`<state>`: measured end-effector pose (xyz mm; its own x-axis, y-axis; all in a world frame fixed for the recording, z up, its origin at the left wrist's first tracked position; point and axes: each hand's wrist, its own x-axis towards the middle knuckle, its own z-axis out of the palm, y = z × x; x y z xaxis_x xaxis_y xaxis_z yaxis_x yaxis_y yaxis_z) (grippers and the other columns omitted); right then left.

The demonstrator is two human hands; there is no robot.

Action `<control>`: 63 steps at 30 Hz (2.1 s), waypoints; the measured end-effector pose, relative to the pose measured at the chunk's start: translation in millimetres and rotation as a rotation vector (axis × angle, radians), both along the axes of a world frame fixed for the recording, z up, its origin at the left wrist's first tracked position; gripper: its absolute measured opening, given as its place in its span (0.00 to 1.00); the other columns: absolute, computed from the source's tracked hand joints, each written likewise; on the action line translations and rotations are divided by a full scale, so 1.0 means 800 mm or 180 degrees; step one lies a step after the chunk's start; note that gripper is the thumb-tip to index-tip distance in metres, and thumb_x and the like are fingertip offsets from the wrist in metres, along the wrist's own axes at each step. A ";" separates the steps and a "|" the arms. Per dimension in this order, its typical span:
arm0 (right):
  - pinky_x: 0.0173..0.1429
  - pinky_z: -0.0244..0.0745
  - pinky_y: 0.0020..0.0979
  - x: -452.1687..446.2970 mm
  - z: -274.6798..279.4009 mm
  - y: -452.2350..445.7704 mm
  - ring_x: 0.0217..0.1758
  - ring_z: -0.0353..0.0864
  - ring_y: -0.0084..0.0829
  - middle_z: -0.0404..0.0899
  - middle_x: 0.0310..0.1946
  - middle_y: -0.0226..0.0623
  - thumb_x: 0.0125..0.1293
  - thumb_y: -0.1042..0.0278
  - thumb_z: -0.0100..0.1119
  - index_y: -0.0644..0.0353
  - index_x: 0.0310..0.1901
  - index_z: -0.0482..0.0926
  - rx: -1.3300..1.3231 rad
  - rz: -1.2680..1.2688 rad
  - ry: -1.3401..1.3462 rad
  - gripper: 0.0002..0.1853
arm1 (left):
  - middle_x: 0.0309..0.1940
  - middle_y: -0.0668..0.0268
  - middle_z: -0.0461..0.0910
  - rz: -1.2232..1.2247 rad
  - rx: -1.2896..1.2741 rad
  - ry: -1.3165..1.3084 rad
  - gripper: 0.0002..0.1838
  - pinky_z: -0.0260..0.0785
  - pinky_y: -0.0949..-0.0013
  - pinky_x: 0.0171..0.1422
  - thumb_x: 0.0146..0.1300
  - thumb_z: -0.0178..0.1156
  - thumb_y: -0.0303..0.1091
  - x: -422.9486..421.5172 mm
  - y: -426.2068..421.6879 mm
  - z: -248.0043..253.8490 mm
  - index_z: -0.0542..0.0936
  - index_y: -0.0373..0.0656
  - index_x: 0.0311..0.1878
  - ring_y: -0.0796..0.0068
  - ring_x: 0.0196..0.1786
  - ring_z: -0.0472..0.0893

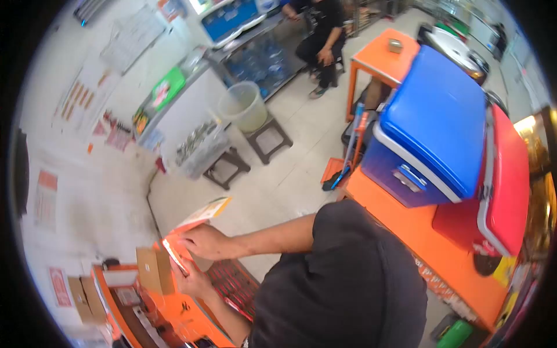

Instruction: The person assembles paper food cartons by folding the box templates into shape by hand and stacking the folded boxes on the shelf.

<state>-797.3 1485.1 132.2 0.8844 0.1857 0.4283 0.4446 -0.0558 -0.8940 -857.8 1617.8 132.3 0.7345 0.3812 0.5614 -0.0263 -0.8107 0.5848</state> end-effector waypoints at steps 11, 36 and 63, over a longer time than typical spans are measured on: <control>0.51 0.73 0.44 -0.213 0.024 0.026 0.45 0.78 0.48 0.80 0.41 0.49 0.68 0.61 0.54 0.64 0.48 0.80 -0.0292 -0.1913 -0.0145 0.15 | 0.42 0.54 0.86 -0.1920 0.0171 -0.0270 0.21 0.77 0.63 0.43 0.59 0.62 0.29 -0.105 0.047 0.016 0.80 0.35 0.56 0.61 0.38 0.86; 0.40 0.77 0.22 -0.778 0.074 -0.158 0.34 0.78 0.16 0.78 0.33 0.28 0.71 0.62 0.57 0.60 0.38 0.74 0.2625 -0.3152 0.0872 0.10 | 0.59 0.46 0.75 -0.5508 -0.0313 0.0063 0.43 0.72 0.58 0.59 0.51 0.73 0.32 -0.561 -0.221 0.068 0.64 0.31 0.69 0.48 0.58 0.78; 0.61 0.69 0.33 -0.771 0.087 -0.129 0.59 0.73 0.31 0.74 0.56 0.41 0.72 0.52 0.56 0.64 0.68 0.64 0.1255 -0.3877 0.0469 0.31 | 0.73 0.60 0.61 -0.5577 -0.6267 0.3881 0.39 0.59 0.54 0.75 0.69 0.44 0.61 -0.375 -0.223 -0.019 0.56 0.44 0.75 0.57 0.72 0.64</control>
<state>-1414.1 1381.5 201.5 0.4369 -0.8863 0.1536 0.1901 -0.0759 -0.9788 -1158.0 1439.1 117.1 0.3005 -0.9454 0.1260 0.8712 0.3258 0.3672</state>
